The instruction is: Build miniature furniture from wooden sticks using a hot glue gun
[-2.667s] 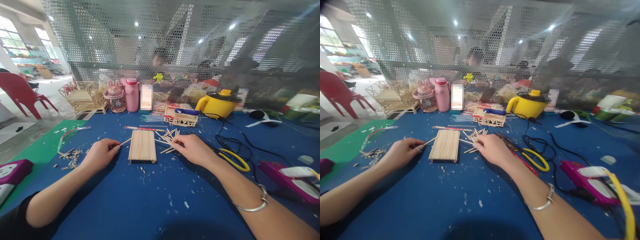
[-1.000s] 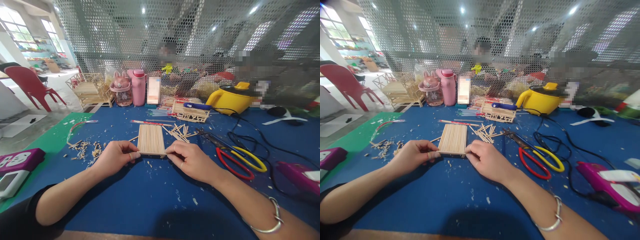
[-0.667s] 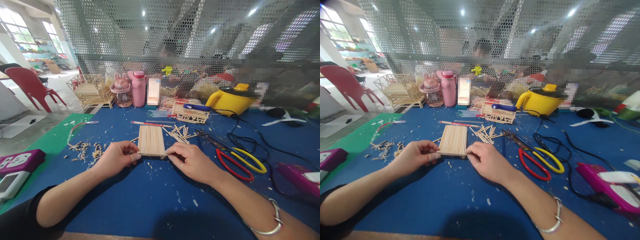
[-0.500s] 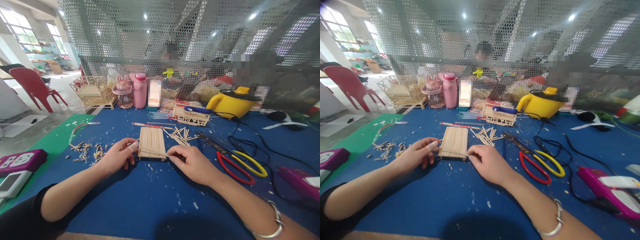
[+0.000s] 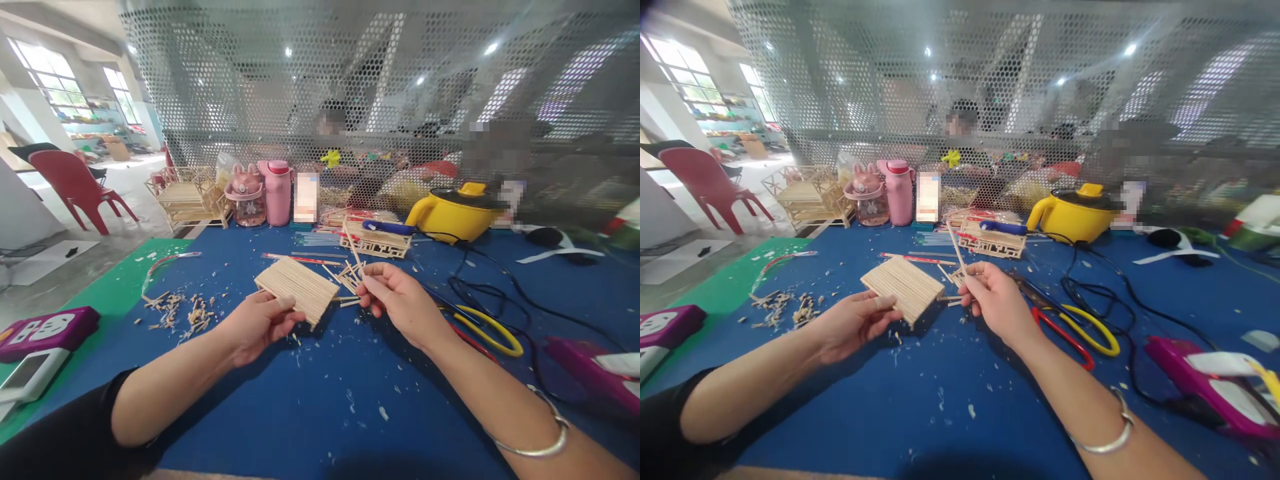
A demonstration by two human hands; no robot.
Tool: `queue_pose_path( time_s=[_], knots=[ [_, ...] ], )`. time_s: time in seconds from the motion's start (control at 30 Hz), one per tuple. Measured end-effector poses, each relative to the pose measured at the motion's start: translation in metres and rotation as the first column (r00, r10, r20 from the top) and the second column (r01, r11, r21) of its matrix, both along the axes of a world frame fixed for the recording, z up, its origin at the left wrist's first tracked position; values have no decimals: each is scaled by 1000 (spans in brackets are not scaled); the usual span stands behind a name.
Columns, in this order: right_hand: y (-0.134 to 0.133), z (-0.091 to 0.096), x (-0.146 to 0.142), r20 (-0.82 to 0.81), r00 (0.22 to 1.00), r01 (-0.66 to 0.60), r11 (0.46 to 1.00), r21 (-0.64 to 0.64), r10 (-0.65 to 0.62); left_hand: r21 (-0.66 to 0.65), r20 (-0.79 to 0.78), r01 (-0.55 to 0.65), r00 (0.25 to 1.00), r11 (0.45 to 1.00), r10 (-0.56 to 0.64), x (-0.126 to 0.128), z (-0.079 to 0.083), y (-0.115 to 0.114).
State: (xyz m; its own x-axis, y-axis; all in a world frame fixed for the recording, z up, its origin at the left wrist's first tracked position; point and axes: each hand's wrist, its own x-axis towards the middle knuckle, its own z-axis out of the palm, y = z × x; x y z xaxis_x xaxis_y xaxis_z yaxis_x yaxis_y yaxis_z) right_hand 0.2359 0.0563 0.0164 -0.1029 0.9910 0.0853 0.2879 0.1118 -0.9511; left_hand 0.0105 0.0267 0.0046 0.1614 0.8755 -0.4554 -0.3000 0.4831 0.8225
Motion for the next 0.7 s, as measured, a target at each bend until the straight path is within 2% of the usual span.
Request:
queue_pose_path(
  time_s=[0.1, 0.2, 0.27, 0.3, 0.33, 0.37, 0.4, 0.47, 0.53, 0.57, 0.7],
  knots=[
    [-4, 5, -1, 92, 996, -7, 998, 60, 1, -8, 47, -8, 999, 1000, 9, 22, -2, -14],
    [-15, 8, -7, 272, 962, -42, 989, 139, 3, -26, 38, 75, 997, 997, -74, 29, -5, -22],
    [-24, 7, -11, 395, 918, -79, 971, 226, -17, -36, -76, 167, 983, 985, -170, 19, -7, -26],
    [-28, 6, -13, 451, 892, -109, 955, 275, -28, -26, -212, 236, 948, 971, -236, 10, -7, -28],
    [-31, 4, -15, 498, 866, -149, 935, 322, -34, 27, -395, 302, 879, 953, -267, 1, -7, -30],
    [-34, 3, -17, 538, 842, -194, 914, 356, -31, 115, -563, 322, 800, 940, -206, -9, -8, -31],
    [-37, 1, -19, 570, 822, -235, 895, 378, -24, 217, -679, 315, 728, 924, -89, -19, -8, -31],
    [-39, -3, -22, 620, 784, -288, 877, 384, -15, 405, -761, 307, 635, 861, 132, -35, -10, -29],
    [-38, -6, -23, 666, 746, -307, 878, 368, -18, 547, -760, 318, 577, 774, 300, -43, -14, -24],
    [-38, -8, -24, 685, 728, -314, 880, 356, -17, 583, -756, 343, 562, 737, 337, -44, -16, -22],
    [-36, -7, -24, 717, 697, -331, 884, 331, -7, 622, -767, 481, 532, 618, 358, -44, -23, -12]
  ],
)
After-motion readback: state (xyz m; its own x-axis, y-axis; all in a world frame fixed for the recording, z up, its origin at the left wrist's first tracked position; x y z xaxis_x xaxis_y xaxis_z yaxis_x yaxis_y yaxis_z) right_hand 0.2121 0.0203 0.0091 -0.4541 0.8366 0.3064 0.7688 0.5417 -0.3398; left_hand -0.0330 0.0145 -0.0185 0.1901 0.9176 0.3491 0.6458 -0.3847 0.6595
